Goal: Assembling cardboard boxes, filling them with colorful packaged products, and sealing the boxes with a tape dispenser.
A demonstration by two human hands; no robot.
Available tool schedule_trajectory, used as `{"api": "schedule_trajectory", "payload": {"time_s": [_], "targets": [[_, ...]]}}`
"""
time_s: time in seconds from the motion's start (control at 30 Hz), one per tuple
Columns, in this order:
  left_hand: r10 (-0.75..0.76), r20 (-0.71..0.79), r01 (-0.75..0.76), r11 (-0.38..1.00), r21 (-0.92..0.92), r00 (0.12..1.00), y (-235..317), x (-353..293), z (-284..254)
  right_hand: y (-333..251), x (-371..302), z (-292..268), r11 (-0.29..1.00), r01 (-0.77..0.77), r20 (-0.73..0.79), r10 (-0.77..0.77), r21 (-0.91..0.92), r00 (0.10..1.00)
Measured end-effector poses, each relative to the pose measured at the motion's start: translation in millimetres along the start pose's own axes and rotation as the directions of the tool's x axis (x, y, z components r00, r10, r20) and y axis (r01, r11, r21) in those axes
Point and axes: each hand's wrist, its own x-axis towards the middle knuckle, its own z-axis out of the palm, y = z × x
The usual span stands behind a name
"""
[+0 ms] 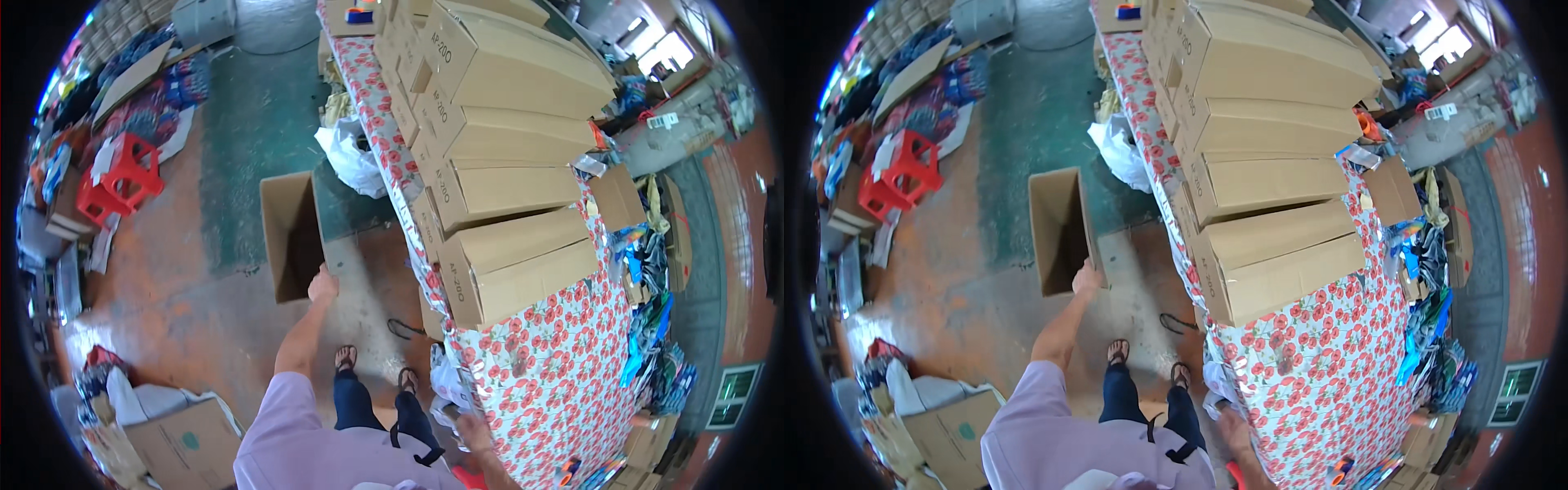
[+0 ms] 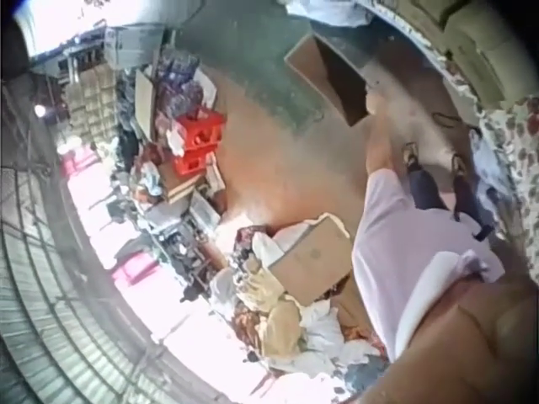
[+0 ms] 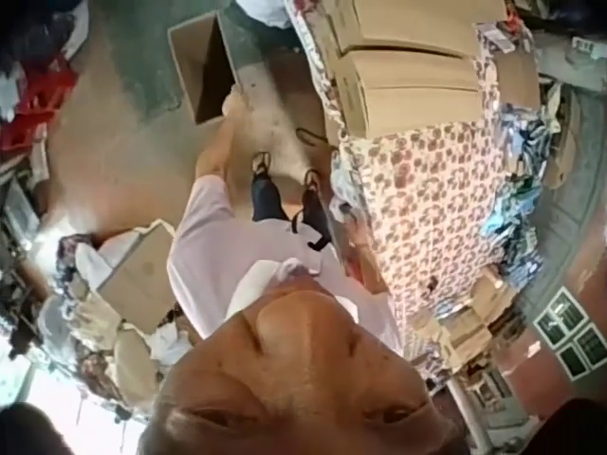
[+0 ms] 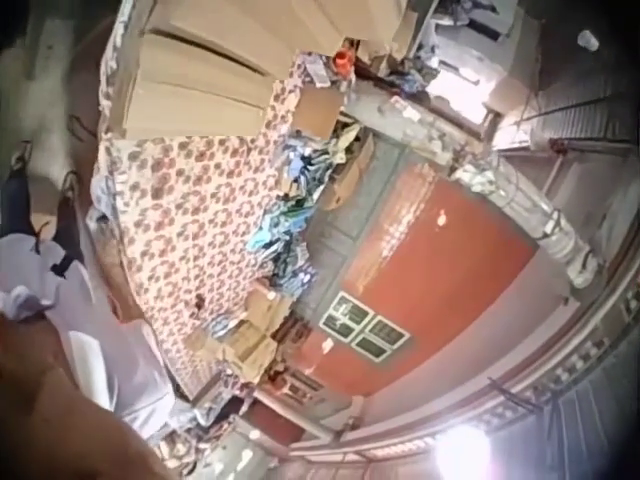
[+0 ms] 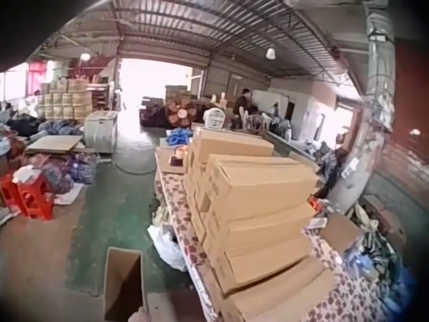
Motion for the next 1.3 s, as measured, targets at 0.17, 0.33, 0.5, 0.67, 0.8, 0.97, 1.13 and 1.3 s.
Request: {"api": "schedule_trajectory", "payload": {"time_s": [0.17,0.33,0.5,0.67,0.8,0.97,1.13,1.3], "targets": [[0.334,0.158,-0.361,0.912,0.194,0.929,-62.6,-6.5,9.9,-95.7,-5.3,79.9,0.955,-0.134,0.267,0.206,-0.264,0.941],[0.477,0.384,-0.607,0.692,0.392,0.791,-202.3,-68.1,-58.6,-165.1,75.4,99.7,0.959,0.074,0.263,0.001,-0.273,0.965],[0.709,0.538,-0.889,0.325,0.323,0.455,-218.2,-60.6,-59.8,-174.1,139.0,120.4,0.964,-0.053,-0.019,0.05,-0.261,0.999],[0.592,0.688,-0.907,0.235,0.35,0.419,-191.7,-93.8,-25.8,-180.1,181.2,165.5,0.877,-0.328,-0.113,0.308,-0.35,0.944],[0.537,0.708,-0.888,0.294,0.353,0.459,-176.6,-114.3,-33.5,-153.4,190.2,170.7,0.907,-0.252,-0.249,0.172,-0.338,0.953],[0.702,0.635,-0.943,0.298,0.147,0.321,-146.7,-133.7,-65.5,-127.1,162.4,152.8,0.968,-0.072,-0.263,0.006,-0.242,0.965],[0.774,0.417,-0.832,0.551,-0.073,0.476,-120.5,-124.1,-62.7,-117.7,104.2,122.2,0.997,0.029,-0.285,-0.009,0.066,0.958],[0.732,0.215,-0.551,0.643,-0.532,0.647,18.1,-166.9,-94.8,-141.9,91.2,-22.5,0.998,0.011,-0.629,0.031,0.063,0.777]]}}
